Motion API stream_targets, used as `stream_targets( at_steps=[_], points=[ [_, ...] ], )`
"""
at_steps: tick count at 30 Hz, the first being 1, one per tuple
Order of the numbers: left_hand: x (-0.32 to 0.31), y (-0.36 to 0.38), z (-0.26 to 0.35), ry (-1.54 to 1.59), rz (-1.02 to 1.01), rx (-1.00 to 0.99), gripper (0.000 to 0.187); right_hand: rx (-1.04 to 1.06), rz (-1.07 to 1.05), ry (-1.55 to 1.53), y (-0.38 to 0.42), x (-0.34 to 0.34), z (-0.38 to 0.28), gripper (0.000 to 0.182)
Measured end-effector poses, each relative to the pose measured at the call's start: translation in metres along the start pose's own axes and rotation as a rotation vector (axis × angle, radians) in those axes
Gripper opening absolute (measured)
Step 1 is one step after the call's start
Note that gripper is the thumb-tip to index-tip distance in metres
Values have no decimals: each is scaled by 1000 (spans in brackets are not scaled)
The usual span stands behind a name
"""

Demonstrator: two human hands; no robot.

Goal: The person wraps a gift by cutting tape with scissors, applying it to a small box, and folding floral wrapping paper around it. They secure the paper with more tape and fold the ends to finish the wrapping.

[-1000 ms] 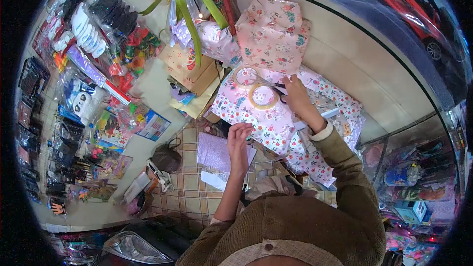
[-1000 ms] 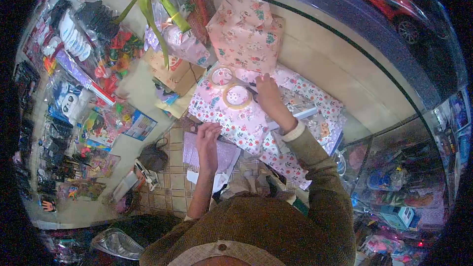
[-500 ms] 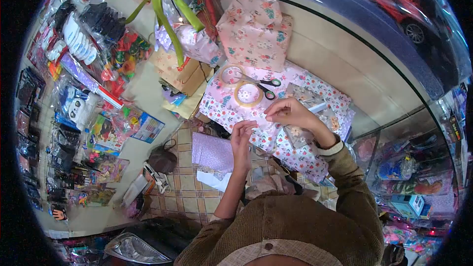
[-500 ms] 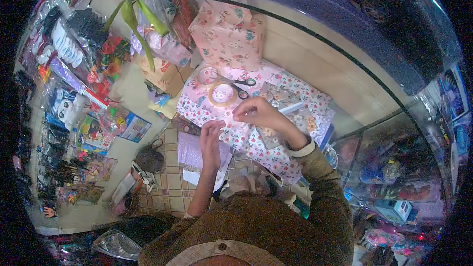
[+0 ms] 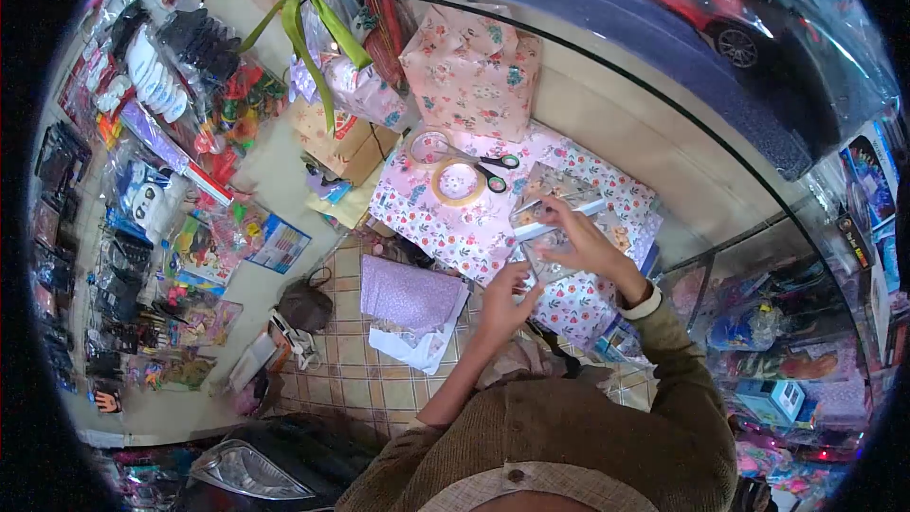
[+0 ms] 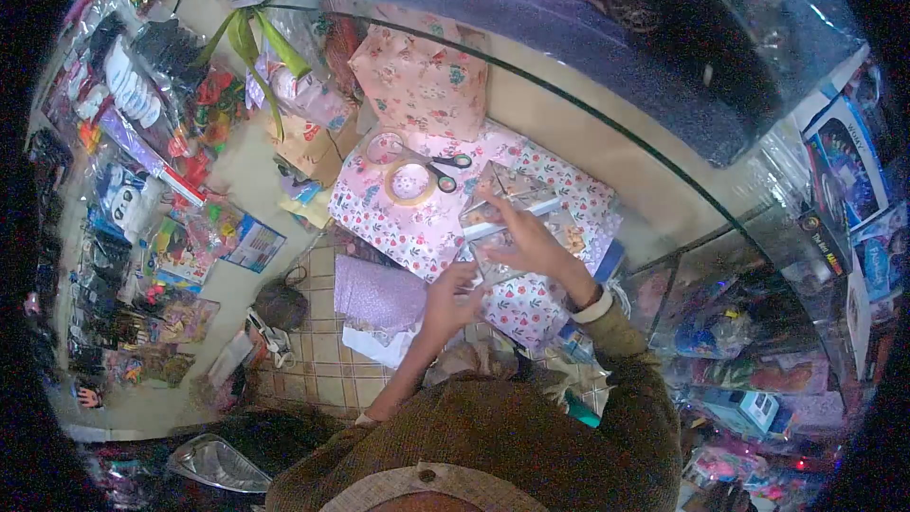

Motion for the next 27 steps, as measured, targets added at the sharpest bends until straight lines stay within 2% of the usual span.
stream_targets(
  at_steps=[1, 4, 5, 8, 9, 12, 15, 18, 21, 23, 24, 27],
  points=[
    [-7, 1, 2, -29, 57, -130, 47, -29, -22, 46, 5, -1, 4, 88],
    [-15, 1, 10, -91, 170, -131, 51, 2, -59, 170, 14, 1, 4, 95],
    [-15, 2, 15, -123, 154, -66, 57, 32, -43, 163, 18, -5, 13, 97],
    [-23, 2, -10, 55, 154, -56, 61, 45, -16, 155, 23, -12, 21, 95],
    [-21, 2, 2, 39, 110, 0, 61, 105, 20, 103, 23, -9, 9, 94],
    [-31, 3, -11, 97, 142, -128, 58, 195, 124, 177, 31, -8, -1, 93],
    [-37, 12, -5, 91, 148, -129, 52, 351, 264, 162, 40, -10, 8, 87],
    [-40, 13, -2, -72, 233, -327, 49, 439, 402, 248, 51, -10, 2, 79],
    [-45, 18, -12, 115, 324, -285, 41, 367, 379, 213, 61, -11, -5, 55],
    [-46, 20, -15, 58, 348, -353, 44, 346, 413, 167, 65, -9, -16, 39],
    [-46, 22, -15, 28, 360, -385, 45, 318, 395, 152, 68, -8, -19, 38],
    [-35, 27, 9, -101, 235, -172, 51, 226, 355, 83, 74, -3, -28, 34]
  ],
)
Point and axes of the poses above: each hand's wrist, its own y-axis away from the middle knuckle, its own x-axis out of the back of the hand, z = x × y, the point moved 3 cm from there along -y, towards the middle knuckle, and after that the axes turned 3 degrees about y, right-handed, at the moved point
